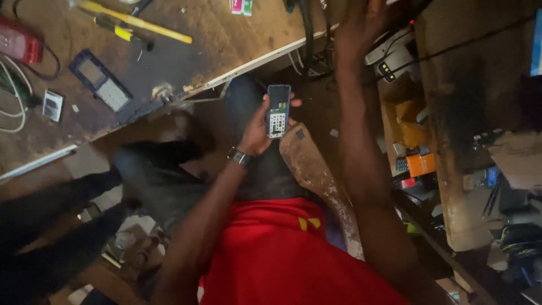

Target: Disassembling a mobile phone using a screwdriver to inspect and manipulate internal components

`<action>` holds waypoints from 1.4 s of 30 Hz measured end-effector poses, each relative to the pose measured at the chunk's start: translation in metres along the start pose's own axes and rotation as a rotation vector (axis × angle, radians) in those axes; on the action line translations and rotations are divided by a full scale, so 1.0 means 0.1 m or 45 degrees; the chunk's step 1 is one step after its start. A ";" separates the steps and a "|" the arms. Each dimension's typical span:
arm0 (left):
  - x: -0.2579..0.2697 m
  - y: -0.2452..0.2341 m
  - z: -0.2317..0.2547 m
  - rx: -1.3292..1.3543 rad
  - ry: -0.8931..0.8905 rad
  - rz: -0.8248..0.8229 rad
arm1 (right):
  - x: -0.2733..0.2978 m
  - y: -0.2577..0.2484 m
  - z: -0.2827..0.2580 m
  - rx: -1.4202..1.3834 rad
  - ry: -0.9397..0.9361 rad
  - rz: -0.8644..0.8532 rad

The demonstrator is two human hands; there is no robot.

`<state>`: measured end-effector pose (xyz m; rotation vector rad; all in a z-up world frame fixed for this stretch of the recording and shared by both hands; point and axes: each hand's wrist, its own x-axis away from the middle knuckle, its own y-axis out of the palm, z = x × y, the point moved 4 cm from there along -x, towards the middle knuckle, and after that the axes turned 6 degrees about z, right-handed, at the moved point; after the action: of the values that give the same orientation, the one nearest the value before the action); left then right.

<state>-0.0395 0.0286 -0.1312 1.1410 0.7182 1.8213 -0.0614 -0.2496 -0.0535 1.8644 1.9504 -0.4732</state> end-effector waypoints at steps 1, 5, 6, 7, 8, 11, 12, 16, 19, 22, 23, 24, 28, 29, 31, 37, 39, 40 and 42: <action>0.00 0.01 0.03 -0.009 -0.004 0.023 | 0.00 0.01 0.09 -0.009 0.102 0.028; 0.05 -0.05 0.04 0.011 0.018 -0.004 | 0.07 -0.03 -0.13 -0.037 -0.031 0.002; 0.05 -0.05 0.07 0.023 0.035 -0.004 | 0.04 0.00 -0.25 0.066 -0.121 -0.001; 0.05 -0.05 0.10 0.034 0.052 -0.004 | 0.01 0.02 -0.37 0.168 -0.212 -0.005; 0.05 -0.04 0.12 0.036 0.055 -0.008 | 0.00 0.03 -0.39 0.168 -0.216 -0.007; 0.06 -0.03 0.14 0.053 0.100 0.003 | 0.00 0.08 -0.45 0.387 -0.247 -0.081; 0.08 -0.02 0.14 0.055 0.103 -0.018 | 0.03 0.08 -0.50 0.277 -0.215 -0.109; 0.13 0.07 0.22 0.081 0.140 -0.059 | 0.20 -0.12 -0.30 0.409 -0.153 -0.075; 0.20 0.13 0.35 0.081 0.173 -0.061 | 0.46 -0.06 -1.03 0.011 -0.098 -0.169; 0.28 0.17 0.48 0.153 0.198 -0.050 | 0.96 -0.18 -1.17 0.112 0.431 -0.392; 0.29 0.18 0.48 0.157 0.203 -0.046 | 1.02 -0.20 -1.27 0.111 0.431 -0.399; 0.31 0.16 0.49 0.166 0.246 0.033 | 1.10 -0.17 -1.37 -0.150 0.478 -0.547; 0.48 0.17 0.61 0.317 0.378 0.164 | 1.36 -0.03 -1.81 -0.406 0.400 -0.824; 0.52 0.13 0.64 0.321 0.387 0.162 | 1.38 -0.03 -1.86 -0.409 0.394 -0.833; 0.61 0.02 0.73 0.297 0.441 0.185 | 1.44 0.03 -1.99 -0.297 0.229 -0.937; 0.77 -0.34 0.67 0.372 0.494 0.193 | 1.64 0.25 -2.12 -0.352 0.169 -1.049; 0.89 -0.43 0.70 0.379 0.520 0.193 | 1.79 0.30 -2.14 -0.372 0.201 -1.094; 0.88 -0.44 0.71 0.384 0.498 0.146 | 1.82 0.32 -2.12 -0.343 0.212 -1.096; 1.00 -0.51 0.77 0.387 0.549 0.164 | 1.94 0.42 -2.08 -0.381 0.245 -1.129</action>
<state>0.0261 0.1428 -0.0977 1.0067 1.2280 2.1494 -0.0363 0.0248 0.0291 0.8145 2.7414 -0.2122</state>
